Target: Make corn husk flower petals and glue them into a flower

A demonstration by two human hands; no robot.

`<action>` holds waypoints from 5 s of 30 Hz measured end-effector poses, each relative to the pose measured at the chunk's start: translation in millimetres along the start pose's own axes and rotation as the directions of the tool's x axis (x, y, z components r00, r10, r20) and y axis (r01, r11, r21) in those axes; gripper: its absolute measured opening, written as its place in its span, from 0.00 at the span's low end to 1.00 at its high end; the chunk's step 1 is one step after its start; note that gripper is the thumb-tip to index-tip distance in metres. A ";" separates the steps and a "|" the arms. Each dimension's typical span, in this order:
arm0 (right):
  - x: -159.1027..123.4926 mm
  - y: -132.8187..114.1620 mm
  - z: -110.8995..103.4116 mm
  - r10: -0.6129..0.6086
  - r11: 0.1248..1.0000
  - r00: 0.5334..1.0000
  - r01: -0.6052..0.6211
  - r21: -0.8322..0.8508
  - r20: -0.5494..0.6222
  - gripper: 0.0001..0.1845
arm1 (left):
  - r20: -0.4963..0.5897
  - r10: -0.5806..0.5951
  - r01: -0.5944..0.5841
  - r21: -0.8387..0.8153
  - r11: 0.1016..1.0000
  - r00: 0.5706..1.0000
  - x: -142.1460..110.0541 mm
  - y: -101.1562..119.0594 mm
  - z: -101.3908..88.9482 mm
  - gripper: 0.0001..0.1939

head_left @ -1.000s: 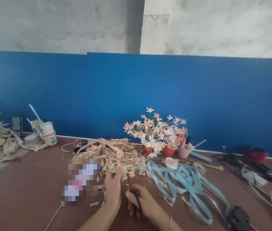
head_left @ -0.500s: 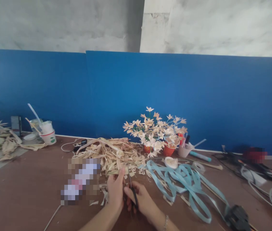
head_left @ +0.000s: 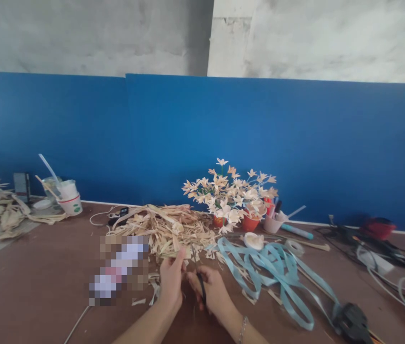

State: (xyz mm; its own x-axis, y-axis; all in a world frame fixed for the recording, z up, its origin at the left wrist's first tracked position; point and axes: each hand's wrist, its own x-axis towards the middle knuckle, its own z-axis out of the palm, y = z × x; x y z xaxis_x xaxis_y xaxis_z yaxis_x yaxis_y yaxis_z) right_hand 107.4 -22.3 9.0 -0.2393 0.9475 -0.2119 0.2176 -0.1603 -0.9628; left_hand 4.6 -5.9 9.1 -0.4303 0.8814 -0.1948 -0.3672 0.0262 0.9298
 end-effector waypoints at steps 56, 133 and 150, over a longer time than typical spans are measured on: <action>2.1 5.5 -23.4 -0.094 0.995 0.990 0.095 -0.006 0.107 0.19 | 0.243 -0.031 -0.014 0.181 0.983 0.970 13.7 26.7 -6.7 0.12; -7.5 -3.3 -50.1 0.042 0.962 0.957 0.039 -0.270 0.288 0.14 | 0.466 -0.057 -0.234 0.541 0.808 0.883 45.3 29.2 -29.9 0.22; -6.5 -3.3 -51.6 0.103 0.976 0.925 -0.022 -0.218 0.367 0.15 | 0.393 -0.016 -0.147 0.381 0.913 0.919 47.7 29.4 -28.7 0.18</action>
State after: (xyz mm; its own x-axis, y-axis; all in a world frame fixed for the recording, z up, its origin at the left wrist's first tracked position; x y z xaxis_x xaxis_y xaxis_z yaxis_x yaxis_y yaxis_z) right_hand 157.1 -13.7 22.2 -0.5463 0.7580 -0.3564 0.4240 -0.1167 -0.8981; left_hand -50.3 23.4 18.2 -0.0658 0.9953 -0.0710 0.0428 0.0739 0.9963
